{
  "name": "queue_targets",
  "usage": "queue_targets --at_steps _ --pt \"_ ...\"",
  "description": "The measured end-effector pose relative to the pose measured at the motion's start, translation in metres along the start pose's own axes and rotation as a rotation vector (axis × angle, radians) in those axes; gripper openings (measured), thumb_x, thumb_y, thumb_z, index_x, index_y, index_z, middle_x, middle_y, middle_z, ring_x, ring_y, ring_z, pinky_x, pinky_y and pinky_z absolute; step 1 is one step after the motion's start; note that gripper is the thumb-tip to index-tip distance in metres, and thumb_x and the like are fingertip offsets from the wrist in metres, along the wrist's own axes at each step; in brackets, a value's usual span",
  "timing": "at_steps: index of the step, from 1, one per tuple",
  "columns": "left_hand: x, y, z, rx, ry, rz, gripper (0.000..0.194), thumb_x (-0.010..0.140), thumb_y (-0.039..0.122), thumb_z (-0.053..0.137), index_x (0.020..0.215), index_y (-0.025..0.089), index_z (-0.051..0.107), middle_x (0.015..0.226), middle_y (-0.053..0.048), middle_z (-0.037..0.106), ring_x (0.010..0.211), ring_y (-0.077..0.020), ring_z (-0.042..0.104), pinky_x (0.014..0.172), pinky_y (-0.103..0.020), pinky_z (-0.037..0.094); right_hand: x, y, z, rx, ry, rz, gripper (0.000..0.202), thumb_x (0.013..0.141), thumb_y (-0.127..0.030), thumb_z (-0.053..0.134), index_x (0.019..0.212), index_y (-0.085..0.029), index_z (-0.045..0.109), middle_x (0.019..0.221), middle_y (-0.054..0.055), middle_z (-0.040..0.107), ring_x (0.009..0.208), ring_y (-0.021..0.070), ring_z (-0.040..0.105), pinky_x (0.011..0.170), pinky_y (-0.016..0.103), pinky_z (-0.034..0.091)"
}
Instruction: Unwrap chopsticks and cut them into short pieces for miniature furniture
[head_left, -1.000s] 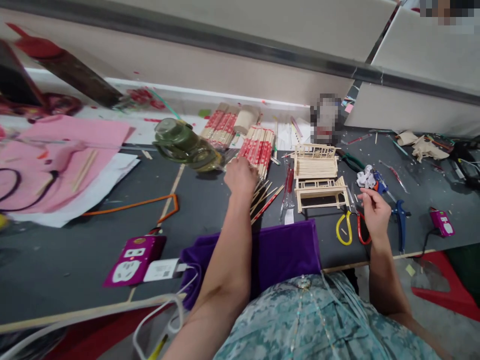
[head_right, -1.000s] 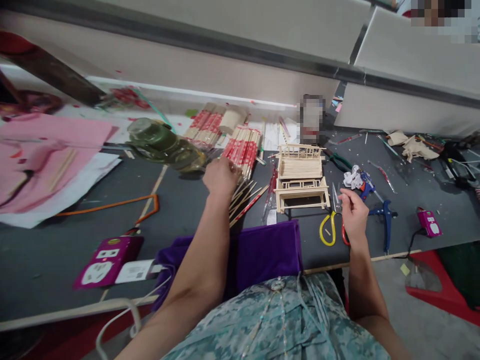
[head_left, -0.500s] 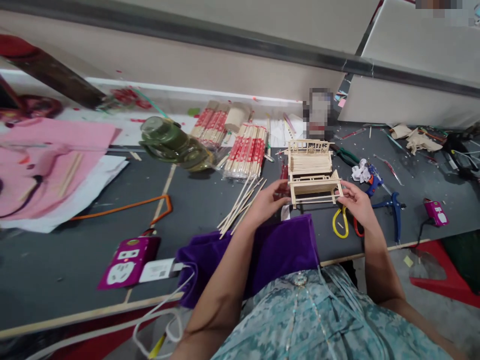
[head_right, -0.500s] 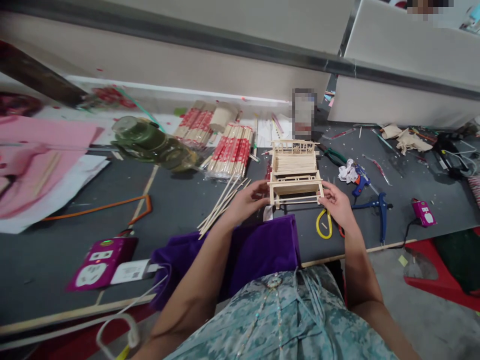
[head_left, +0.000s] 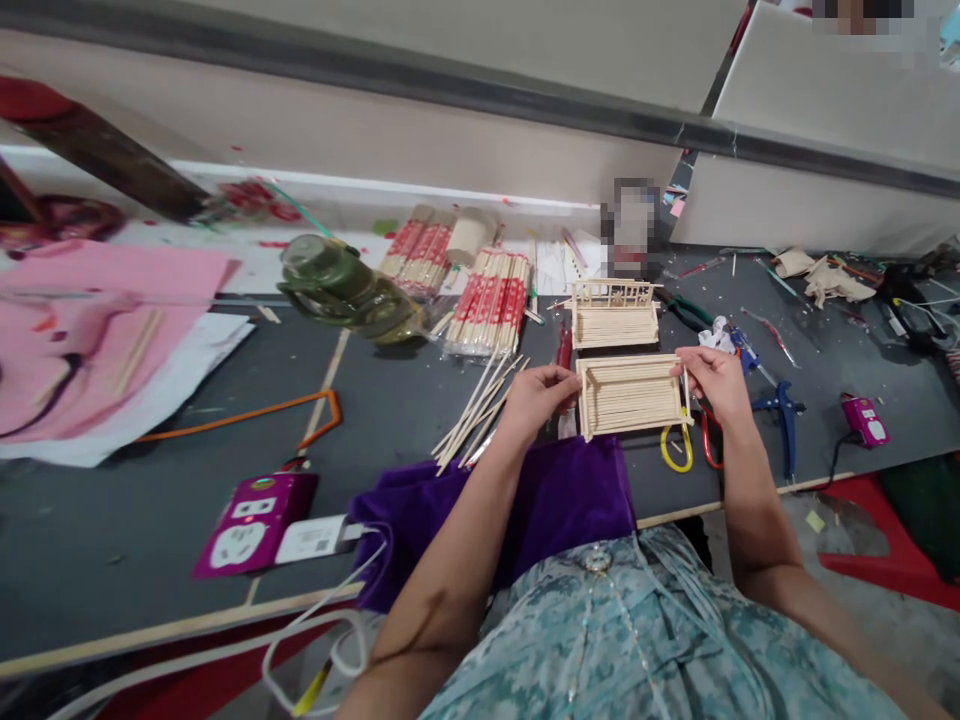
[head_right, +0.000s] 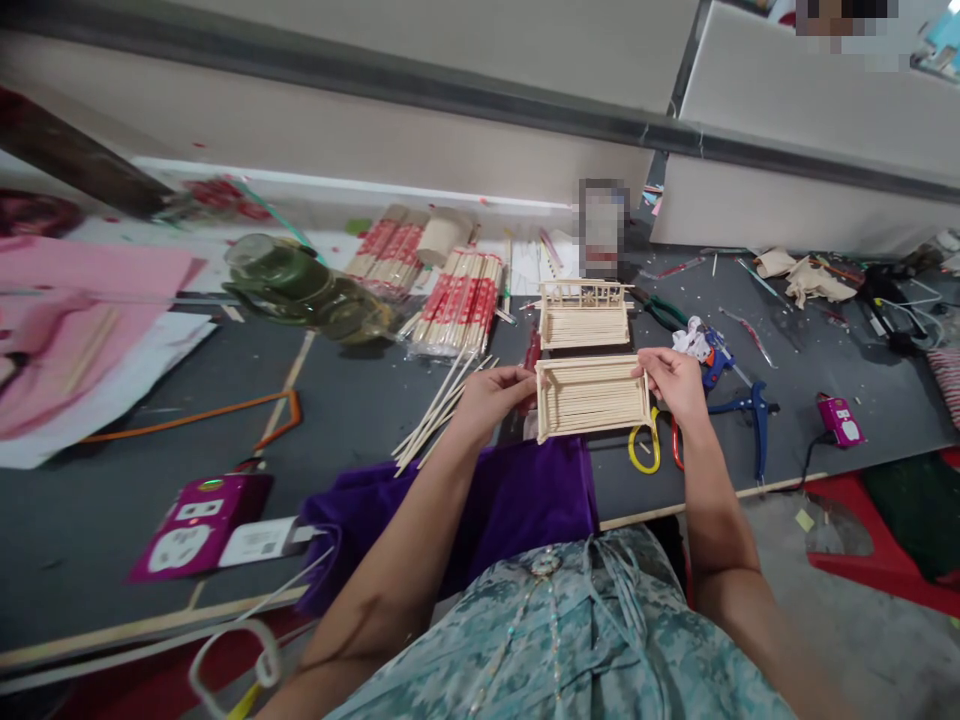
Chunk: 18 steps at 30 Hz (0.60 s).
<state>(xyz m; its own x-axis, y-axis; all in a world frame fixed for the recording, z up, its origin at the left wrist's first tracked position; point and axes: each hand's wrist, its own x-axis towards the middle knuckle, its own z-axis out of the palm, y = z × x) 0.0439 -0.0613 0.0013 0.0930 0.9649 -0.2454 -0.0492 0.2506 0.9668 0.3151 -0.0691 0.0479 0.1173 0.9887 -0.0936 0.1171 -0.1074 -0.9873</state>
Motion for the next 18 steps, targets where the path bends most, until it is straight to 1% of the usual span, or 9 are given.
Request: queue_targets --at_steps 2,5,9,12,15,18 --pt "0.002 -0.004 0.0 -0.013 0.003 -0.034 0.035 0.06 0.045 0.083 0.065 0.014 0.068 0.049 0.0 0.06 0.042 -0.0103 0.05 0.043 -0.023 0.042 0.004 0.006 0.001 0.005 0.005 0.029 0.041 0.072 -0.055 0.073 0.091 -0.019 0.072 0.072 0.004 0.073 0.046 0.0089 0.046 0.039 0.023 0.035" --pt "0.005 -0.008 0.001 -0.027 -0.002 -0.062 0.035 0.059 0.045 0.083 0.064 0.015 0.067 0.05 0.0 0.06 0.042 -0.0105 0.051 0.043 -0.023 0.043 0.009 0.011 0.001 -0.006 0.01 0.046 0.041 0.073 -0.056 0.071 0.091 -0.019 0.072 0.071 0.003 0.072 0.045 0.008 0.043 0.039 0.022 0.034" --pt "0.008 -0.01 0.003 -0.017 0.011 -0.063 0.035 0.06 0.045 0.083 0.062 0.015 0.065 0.05 0.001 0.059 0.04 -0.0096 0.05 0.041 -0.022 0.04 0.012 0.014 0.0 -0.027 0.013 0.015 0.046 0.075 -0.06 0.068 0.093 -0.018 0.071 0.07 0.003 0.071 0.045 0.0084 0.043 0.039 0.023 0.034" --pt "0.009 -0.011 0.003 -0.003 0.023 -0.065 0.034 0.06 0.043 0.082 0.06 0.015 0.063 0.05 0.001 0.059 0.04 -0.0098 0.05 0.042 -0.022 0.04 0.013 0.018 -0.004 -0.068 0.019 -0.014 0.049 0.077 -0.061 0.064 0.097 -0.018 0.072 0.071 0.003 0.071 0.044 0.0092 0.045 0.039 0.023 0.035" --pt "0.009 -0.012 0.002 0.002 0.031 -0.063 0.032 0.061 0.041 0.081 0.061 0.015 0.064 0.05 0.001 0.058 0.041 -0.0099 0.05 0.043 -0.022 0.042 0.012 0.026 -0.011 -0.119 0.035 -0.031 0.042 0.079 -0.054 0.064 0.097 -0.017 0.072 0.072 0.003 0.071 0.045 0.0094 0.046 0.04 0.023 0.035" --pt "0.01 -0.013 0.002 -0.002 0.027 -0.062 0.031 0.062 0.041 0.08 0.061 0.015 0.064 0.05 0.001 0.059 0.041 -0.01 0.051 0.044 -0.023 0.043 0.012 0.036 -0.018 -0.216 0.08 -0.034 0.032 0.078 -0.044 0.064 0.09 -0.017 0.072 0.073 0.004 0.072 0.051 0.0114 0.053 0.045 0.023 0.041"
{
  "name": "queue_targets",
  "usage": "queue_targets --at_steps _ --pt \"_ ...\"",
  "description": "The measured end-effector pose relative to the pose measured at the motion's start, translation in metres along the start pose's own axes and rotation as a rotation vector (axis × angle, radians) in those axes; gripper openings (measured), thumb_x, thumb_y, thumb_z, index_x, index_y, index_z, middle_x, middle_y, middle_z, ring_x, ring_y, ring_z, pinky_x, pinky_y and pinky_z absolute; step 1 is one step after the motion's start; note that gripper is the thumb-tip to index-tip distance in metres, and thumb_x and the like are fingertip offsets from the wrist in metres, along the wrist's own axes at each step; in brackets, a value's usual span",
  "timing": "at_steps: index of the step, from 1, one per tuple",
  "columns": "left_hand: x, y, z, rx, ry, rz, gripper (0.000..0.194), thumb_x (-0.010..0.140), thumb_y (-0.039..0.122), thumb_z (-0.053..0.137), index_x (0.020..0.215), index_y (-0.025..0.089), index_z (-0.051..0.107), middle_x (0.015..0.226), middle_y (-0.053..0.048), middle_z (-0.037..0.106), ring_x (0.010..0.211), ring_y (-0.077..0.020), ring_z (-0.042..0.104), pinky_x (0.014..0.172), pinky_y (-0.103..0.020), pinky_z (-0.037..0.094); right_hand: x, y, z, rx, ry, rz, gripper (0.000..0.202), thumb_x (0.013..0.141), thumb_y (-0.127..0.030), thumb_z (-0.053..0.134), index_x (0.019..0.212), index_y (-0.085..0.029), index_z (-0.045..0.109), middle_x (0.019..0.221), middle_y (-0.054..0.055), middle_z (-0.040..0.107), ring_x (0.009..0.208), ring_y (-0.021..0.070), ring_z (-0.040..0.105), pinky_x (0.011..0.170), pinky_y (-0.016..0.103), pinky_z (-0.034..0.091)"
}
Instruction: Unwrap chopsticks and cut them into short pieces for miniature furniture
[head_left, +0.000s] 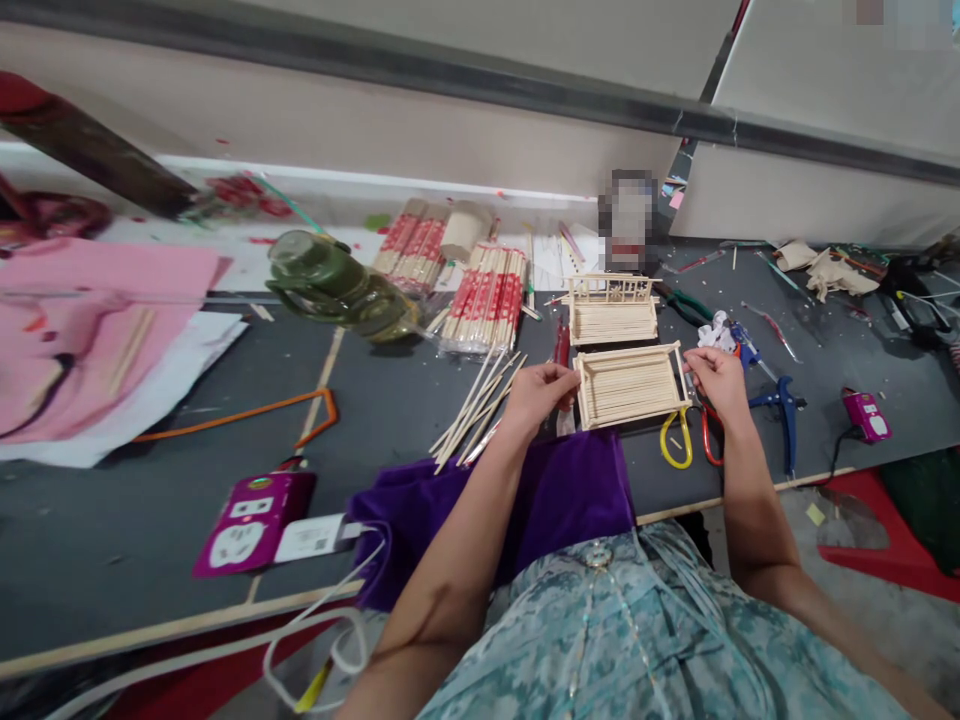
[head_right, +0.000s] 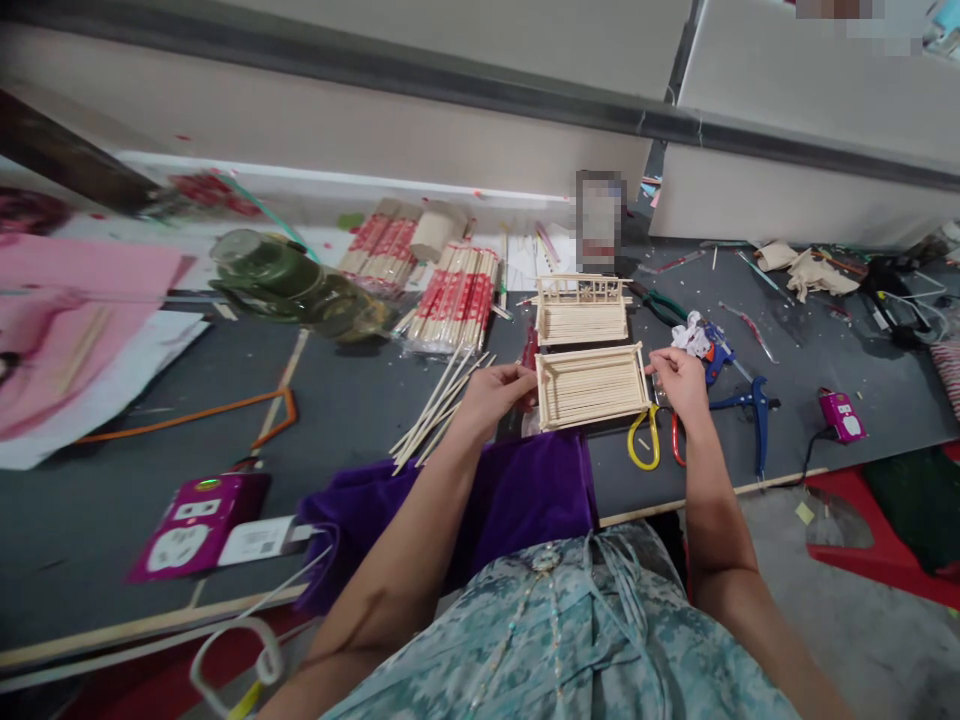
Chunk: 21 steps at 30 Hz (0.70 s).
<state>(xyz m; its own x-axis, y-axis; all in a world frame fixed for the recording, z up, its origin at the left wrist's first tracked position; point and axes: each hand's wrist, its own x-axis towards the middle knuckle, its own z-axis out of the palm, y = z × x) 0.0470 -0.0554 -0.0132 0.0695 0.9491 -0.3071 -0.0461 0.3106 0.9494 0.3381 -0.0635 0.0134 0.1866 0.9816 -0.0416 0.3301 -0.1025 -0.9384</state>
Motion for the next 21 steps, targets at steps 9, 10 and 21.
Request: queue_targets --at_steps 9,10,21 --pt "0.001 -0.001 0.0 -0.007 0.001 0.006 0.032 0.061 0.043 0.08 0.06 0.015 0.064 0.05 0.001 0.059 0.041 -0.0097 0.051 0.043 -0.022 0.042 -0.002 0.02 0.009 -0.101 -0.165 0.031 0.031 0.077 -0.047 0.066 0.088 -0.019 0.075 0.074 0.003 0.072 0.06 0.0169 0.061 0.054 0.026 0.047" --pt "0.001 -0.001 0.0 -0.01 0.003 0.006 0.032 0.061 0.042 0.081 0.06 0.015 0.064 0.05 0.001 0.06 0.041 -0.0098 0.051 0.043 -0.022 0.042 -0.002 0.021 0.01 -0.081 -0.162 0.042 0.032 0.077 -0.048 0.067 0.088 -0.019 0.075 0.072 0.003 0.071 0.057 0.0164 0.06 0.051 0.026 0.046" --pt "0.002 -0.002 -0.003 -0.065 0.008 -0.035 0.033 0.057 0.042 0.083 0.062 0.014 0.066 0.051 0.0 0.06 0.042 -0.0098 0.052 0.044 -0.022 0.044 -0.008 0.019 0.01 -0.079 -0.16 0.035 0.031 0.081 -0.045 0.064 0.094 -0.019 0.076 0.059 -0.002 0.061 0.044 0.0122 0.05 0.039 0.023 0.038"
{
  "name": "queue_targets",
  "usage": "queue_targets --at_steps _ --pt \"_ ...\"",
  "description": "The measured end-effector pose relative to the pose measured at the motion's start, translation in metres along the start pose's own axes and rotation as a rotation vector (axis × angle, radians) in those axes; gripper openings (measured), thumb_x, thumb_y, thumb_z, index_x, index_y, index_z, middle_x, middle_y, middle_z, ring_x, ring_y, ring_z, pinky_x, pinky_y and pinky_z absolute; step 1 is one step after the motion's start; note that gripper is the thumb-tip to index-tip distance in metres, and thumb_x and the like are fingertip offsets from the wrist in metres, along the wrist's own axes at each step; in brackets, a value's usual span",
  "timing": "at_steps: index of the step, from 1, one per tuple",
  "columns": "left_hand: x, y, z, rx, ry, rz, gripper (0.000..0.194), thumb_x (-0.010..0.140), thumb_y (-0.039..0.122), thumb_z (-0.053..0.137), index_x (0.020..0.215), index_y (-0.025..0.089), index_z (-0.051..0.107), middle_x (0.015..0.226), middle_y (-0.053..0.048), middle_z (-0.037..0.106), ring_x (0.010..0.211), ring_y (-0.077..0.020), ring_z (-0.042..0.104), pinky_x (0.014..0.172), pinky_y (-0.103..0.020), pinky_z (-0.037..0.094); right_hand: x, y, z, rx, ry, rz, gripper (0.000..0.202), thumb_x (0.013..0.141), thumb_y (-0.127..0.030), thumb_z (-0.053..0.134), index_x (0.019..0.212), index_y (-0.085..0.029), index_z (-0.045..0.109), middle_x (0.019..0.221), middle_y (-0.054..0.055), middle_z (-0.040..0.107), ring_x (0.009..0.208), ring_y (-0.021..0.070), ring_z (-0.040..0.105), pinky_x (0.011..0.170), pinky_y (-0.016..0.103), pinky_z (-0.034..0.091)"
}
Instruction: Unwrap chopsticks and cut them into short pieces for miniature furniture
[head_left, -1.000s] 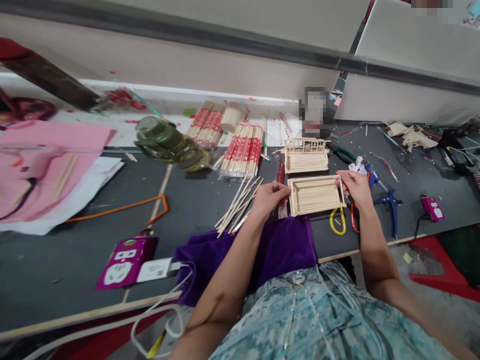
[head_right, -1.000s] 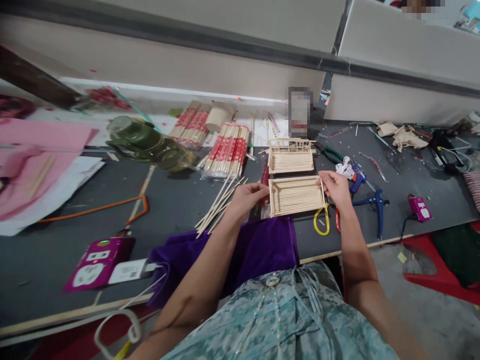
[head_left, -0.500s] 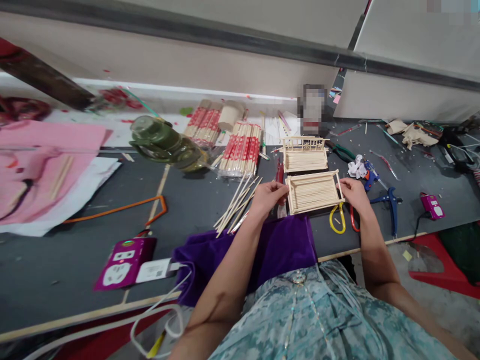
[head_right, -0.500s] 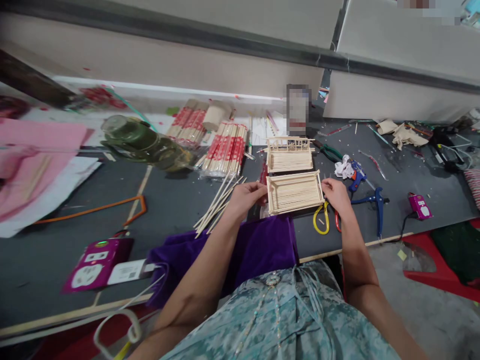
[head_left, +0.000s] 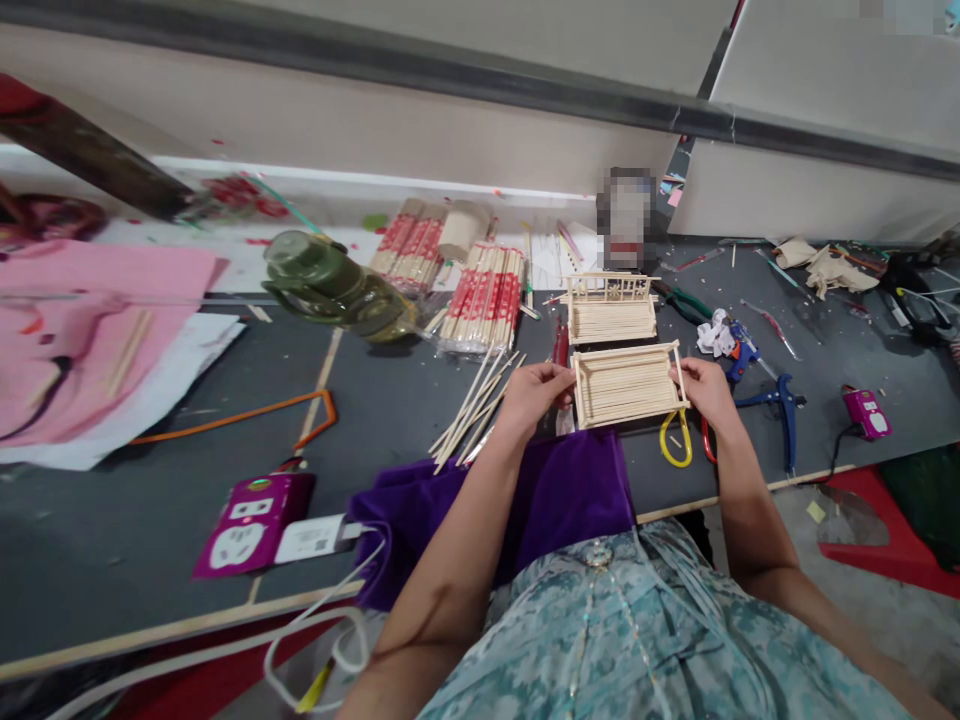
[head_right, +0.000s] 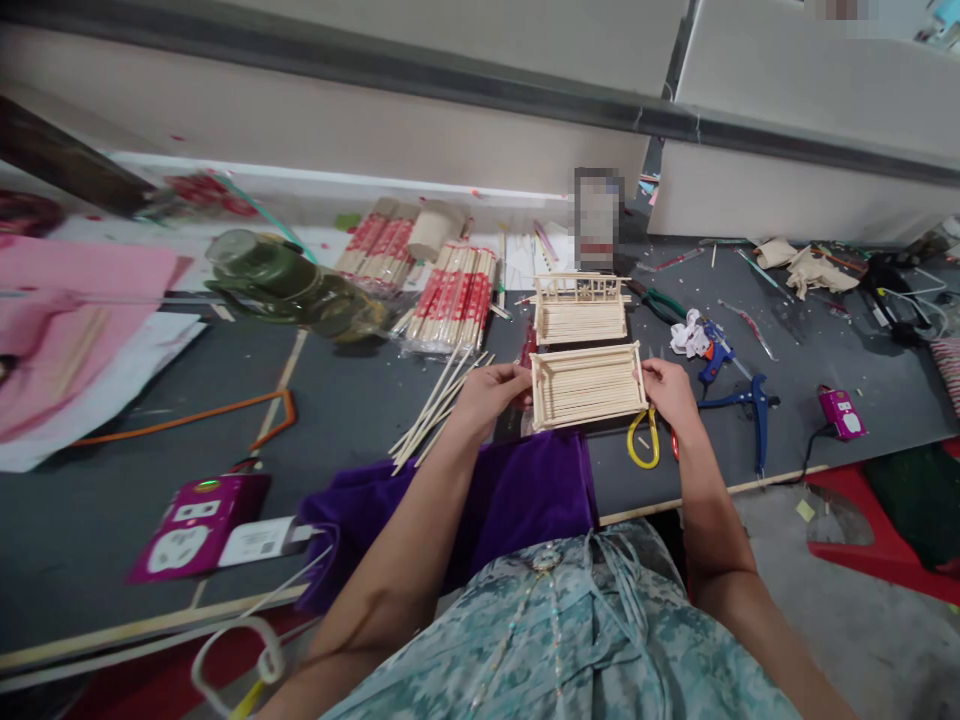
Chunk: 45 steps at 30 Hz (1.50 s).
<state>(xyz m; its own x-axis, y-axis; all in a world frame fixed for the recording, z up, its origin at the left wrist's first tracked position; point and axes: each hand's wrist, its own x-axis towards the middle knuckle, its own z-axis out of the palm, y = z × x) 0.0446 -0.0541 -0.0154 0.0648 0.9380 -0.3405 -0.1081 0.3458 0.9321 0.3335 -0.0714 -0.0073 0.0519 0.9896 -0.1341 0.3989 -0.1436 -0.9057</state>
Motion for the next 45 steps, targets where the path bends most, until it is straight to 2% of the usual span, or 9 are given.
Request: queue_targets --at_steps 4,8,16,27,32,38,45 --pt "-0.002 0.002 -0.001 -0.004 0.003 0.014 0.029 0.058 0.039 0.081 0.063 0.014 0.067 0.051 0.0 0.061 0.043 -0.01 0.052 0.045 -0.023 0.045 -0.002 -0.005 0.0 0.011 0.016 0.004 0.032 0.08 -0.045 0.064 0.096 -0.019 0.076 0.069 0.001 0.067 0.051 0.0141 0.057 0.041 0.023 0.043" --pt "-0.009 0.01 0.001 0.001 0.01 0.11 0.025 0.061 0.037 0.081 0.064 0.014 0.07 0.052 0.001 0.061 0.044 -0.0098 0.053 0.047 -0.022 0.046 -0.005 -0.011 -0.001 0.068 0.037 -0.03 0.033 0.079 -0.044 0.066 0.097 -0.017 0.074 0.073 0.003 0.07 0.057 0.0152 0.062 0.045 0.023 0.046" --pt "-0.028 0.027 0.007 0.027 0.049 0.239 0.02 0.061 0.031 0.082 0.066 0.015 0.072 0.056 0.0 0.066 0.045 -0.0098 0.056 0.047 -0.021 0.046 -0.011 -0.016 -0.002 0.219 0.076 -0.009 0.033 0.072 -0.045 0.074 0.091 -0.018 0.073 0.07 0.001 0.068 0.059 0.0159 0.065 0.048 0.023 0.049" --pt "-0.046 0.045 0.014 0.15 0.057 0.303 0.014 0.066 0.03 0.078 0.07 0.016 0.075 0.057 0.0 0.068 0.046 -0.0119 0.059 0.049 -0.022 0.046 -0.011 -0.01 0.0 0.301 0.119 0.017 0.036 0.068 -0.044 0.078 0.091 -0.017 0.074 0.063 0.0 0.066 0.053 0.0138 0.056 0.045 0.023 0.041" --pt "-0.049 0.048 0.015 0.193 0.074 0.329 0.013 0.067 0.03 0.077 0.071 0.017 0.076 0.057 0.0 0.068 0.046 -0.0121 0.059 0.049 -0.022 0.045 -0.01 -0.008 0.001 0.329 0.146 -0.004 0.034 0.064 -0.04 0.081 0.09 -0.017 0.077 0.075 0.0 0.07 0.054 0.011 0.053 0.048 0.022 0.043" --pt "-0.057 0.053 0.019 0.229 0.065 0.371 0.013 0.069 0.03 0.076 0.07 0.017 0.076 0.06 -0.001 0.069 0.048 -0.0124 0.06 0.048 -0.022 0.045 -0.008 0.0 0.001 0.295 0.173 0.02 0.04 0.066 -0.044 0.08 0.098 -0.019 0.078 0.083 0.002 0.074 0.061 0.0138 0.058 0.053 0.025 0.049" --pt "-0.058 0.052 0.017 0.231 0.061 0.353 0.014 0.069 0.031 0.077 0.072 0.017 0.076 0.059 0.0 0.068 0.048 -0.0118 0.059 0.049 -0.022 0.044 -0.01 -0.005 0.001 0.273 0.176 0.015 0.042 0.066 -0.046 0.079 0.097 -0.019 0.077 0.08 0.002 0.073 0.059 0.0137 0.057 0.053 0.026 0.048"
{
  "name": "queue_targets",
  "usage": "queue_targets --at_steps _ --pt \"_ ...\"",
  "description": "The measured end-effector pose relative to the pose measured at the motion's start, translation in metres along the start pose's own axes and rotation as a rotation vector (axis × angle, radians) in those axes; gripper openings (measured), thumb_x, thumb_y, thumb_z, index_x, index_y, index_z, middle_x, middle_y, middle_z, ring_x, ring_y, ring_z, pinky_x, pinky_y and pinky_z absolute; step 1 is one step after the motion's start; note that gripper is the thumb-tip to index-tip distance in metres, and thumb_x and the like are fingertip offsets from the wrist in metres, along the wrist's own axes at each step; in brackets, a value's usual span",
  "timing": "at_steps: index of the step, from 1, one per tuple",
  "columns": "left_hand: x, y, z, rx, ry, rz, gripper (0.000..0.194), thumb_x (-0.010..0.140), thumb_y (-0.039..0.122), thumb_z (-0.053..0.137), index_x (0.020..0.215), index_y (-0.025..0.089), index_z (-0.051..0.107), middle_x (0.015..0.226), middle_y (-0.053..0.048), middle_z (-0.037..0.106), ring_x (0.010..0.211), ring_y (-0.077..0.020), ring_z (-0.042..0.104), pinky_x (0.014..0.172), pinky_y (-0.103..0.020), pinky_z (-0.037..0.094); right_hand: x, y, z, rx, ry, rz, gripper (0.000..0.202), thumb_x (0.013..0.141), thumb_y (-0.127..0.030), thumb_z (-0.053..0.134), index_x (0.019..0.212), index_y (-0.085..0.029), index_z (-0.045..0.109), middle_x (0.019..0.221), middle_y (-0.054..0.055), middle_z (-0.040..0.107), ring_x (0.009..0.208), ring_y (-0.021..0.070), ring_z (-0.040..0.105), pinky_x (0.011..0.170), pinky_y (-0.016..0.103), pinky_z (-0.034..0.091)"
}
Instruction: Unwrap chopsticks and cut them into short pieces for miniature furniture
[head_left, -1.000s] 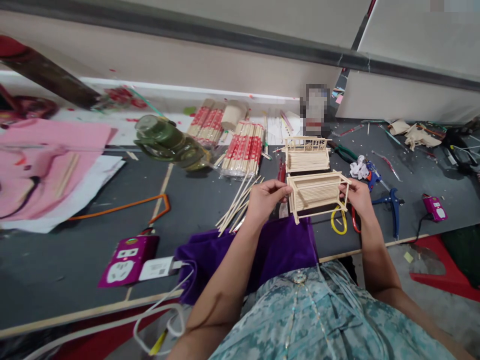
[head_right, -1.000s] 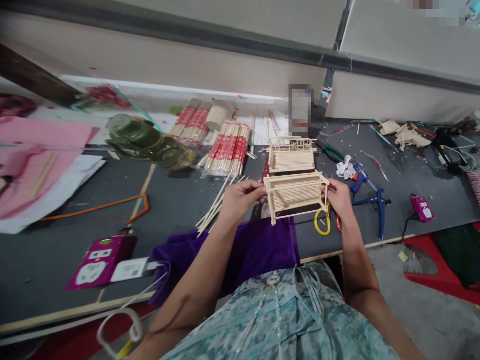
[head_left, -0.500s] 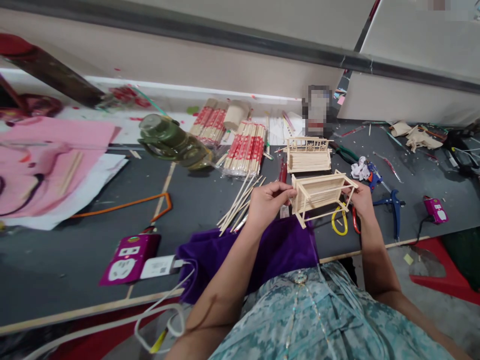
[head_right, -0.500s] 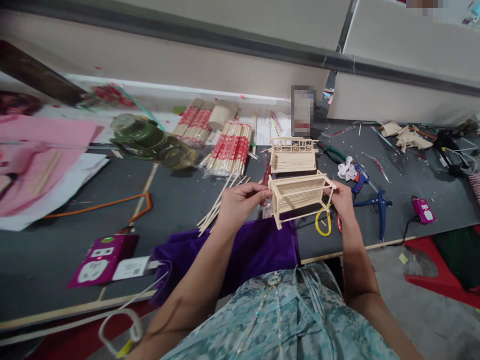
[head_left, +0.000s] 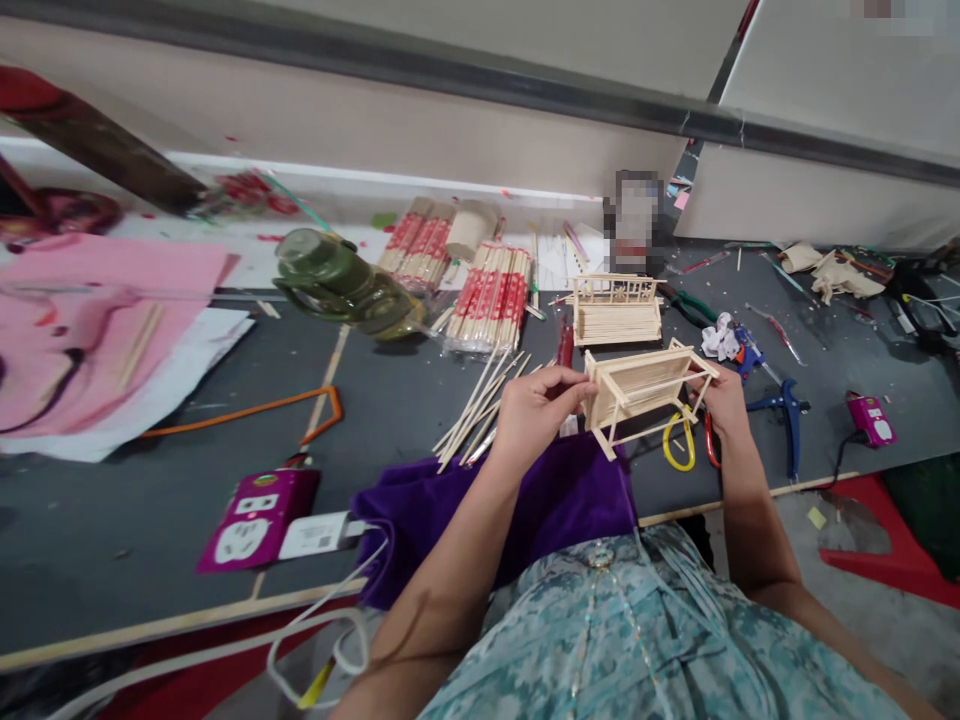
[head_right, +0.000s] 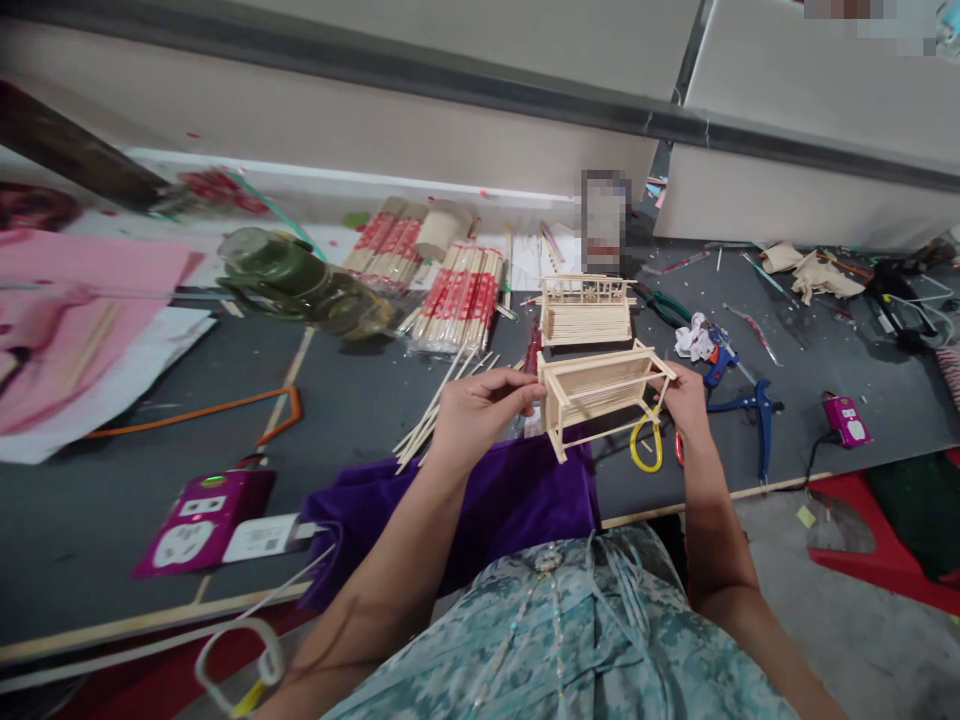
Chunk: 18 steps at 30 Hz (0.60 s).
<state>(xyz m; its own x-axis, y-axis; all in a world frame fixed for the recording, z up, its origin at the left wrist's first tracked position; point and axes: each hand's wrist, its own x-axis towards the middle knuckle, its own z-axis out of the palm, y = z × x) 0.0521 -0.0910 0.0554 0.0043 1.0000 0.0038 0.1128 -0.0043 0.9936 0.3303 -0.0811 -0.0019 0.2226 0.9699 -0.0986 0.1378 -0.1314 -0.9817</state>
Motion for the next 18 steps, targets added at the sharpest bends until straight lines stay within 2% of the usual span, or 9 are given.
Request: queue_targets --at_steps 5,12,18 --pt "0.006 -0.01 -0.004 -0.091 0.012 -0.07 0.018 0.067 0.033 0.079 0.072 0.016 0.074 0.059 0.0 0.067 0.046 -0.0102 0.057 0.048 -0.021 0.045 -0.004 -0.008 0.002 0.012 -0.042 -0.004 0.036 0.066 -0.045 0.077 0.088 -0.017 0.076 0.074 0.002 0.07 0.055 0.0117 0.052 0.049 0.024 0.041" --pt "0.014 -0.023 -0.005 -0.267 0.018 -0.171 0.032 0.063 0.04 0.083 0.077 0.015 0.068 0.058 0.002 0.063 0.045 -0.0088 0.054 0.046 -0.021 0.049 -0.009 -0.018 0.006 -0.007 -0.073 0.045 0.038 0.067 -0.047 0.076 0.091 -0.018 0.075 0.072 0.001 0.069 0.056 0.0133 0.054 0.048 0.024 0.041" --pt "0.018 -0.032 -0.002 -0.302 0.008 -0.246 0.041 0.06 0.042 0.085 0.079 0.017 0.059 0.053 0.005 0.059 0.039 -0.0085 0.051 0.04 -0.02 0.045 -0.008 -0.016 0.006 -0.016 -0.1 0.104 0.035 0.066 -0.052 0.077 0.075 -0.019 0.073 0.057 -0.001 0.062 0.049 0.0138 0.052 0.047 0.026 0.042"
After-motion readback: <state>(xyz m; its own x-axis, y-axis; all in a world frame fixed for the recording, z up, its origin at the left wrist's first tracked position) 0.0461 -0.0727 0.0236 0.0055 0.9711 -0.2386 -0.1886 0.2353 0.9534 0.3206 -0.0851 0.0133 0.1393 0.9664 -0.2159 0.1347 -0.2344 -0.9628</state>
